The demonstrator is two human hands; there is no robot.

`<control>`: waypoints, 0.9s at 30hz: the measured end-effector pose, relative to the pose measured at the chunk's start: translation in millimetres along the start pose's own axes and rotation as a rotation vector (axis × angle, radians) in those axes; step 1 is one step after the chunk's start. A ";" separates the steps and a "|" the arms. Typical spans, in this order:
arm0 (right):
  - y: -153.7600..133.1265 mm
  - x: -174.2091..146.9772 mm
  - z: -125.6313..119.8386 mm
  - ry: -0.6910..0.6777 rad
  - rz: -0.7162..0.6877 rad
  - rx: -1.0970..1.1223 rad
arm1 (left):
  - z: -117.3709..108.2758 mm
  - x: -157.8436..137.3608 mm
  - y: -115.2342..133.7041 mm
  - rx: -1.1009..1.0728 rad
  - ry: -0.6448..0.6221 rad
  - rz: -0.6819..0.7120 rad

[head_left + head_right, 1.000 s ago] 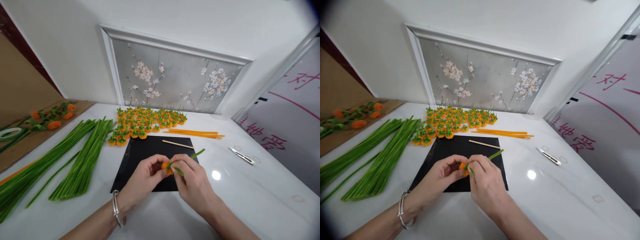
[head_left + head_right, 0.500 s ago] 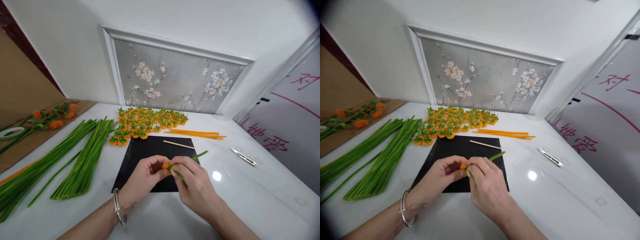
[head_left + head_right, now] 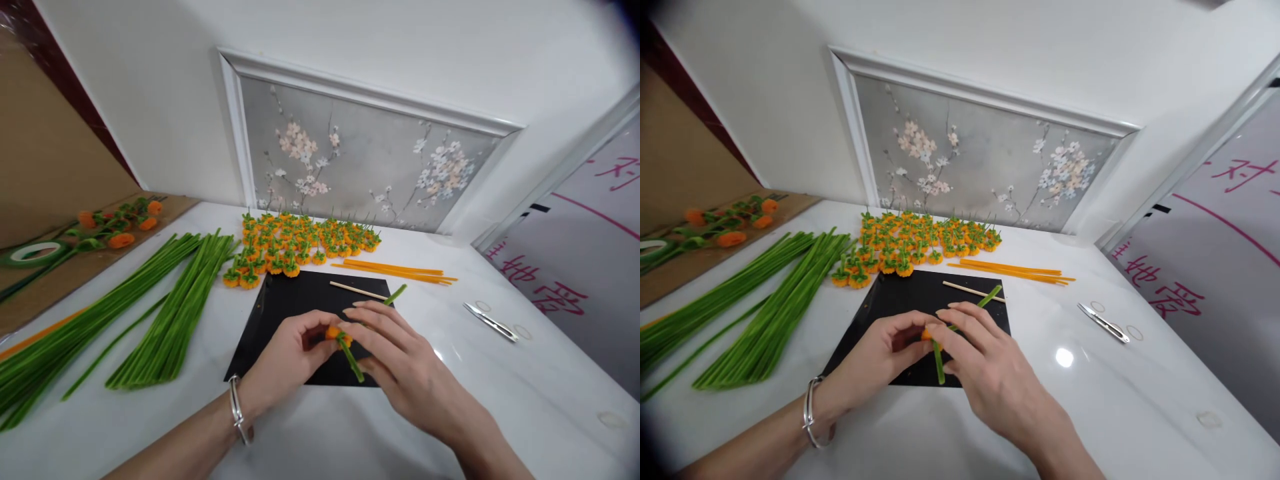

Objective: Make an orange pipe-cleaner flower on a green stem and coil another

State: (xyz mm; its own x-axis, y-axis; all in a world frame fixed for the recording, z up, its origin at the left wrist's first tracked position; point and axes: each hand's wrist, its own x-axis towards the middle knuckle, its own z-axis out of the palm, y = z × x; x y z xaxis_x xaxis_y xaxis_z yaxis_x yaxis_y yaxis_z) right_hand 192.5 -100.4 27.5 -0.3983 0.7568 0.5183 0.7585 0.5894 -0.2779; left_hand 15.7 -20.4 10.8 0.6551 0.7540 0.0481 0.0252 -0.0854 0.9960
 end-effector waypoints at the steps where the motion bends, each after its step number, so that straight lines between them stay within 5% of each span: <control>1: 2.8 -0.6 -0.4 -0.006 0.001 -0.021 | -0.3 0.1 -0.3 0.019 -0.007 0.004; 16: 1.4 -3.2 13.9 0.138 0.083 -0.362 | 0.3 0.4 -5.7 0.124 -0.021 0.044; 22: -8.1 1.1 24.9 0.214 0.466 0.254 | 0.8 0.5 -6.2 0.047 0.010 -0.031; 27: -7.3 3.8 25.6 0.119 0.829 0.835 | 0.9 0.7 -5.0 -0.046 -0.018 -0.056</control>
State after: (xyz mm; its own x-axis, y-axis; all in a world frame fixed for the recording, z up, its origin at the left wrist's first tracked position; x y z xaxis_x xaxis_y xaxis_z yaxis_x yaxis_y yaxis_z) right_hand 172.3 -94.5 10.7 0.1409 0.9900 -0.0091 0.1726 -0.0337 -0.9844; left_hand 16.7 -20.0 5.8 0.6674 0.7446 -0.0091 0.0282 -0.0130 0.9995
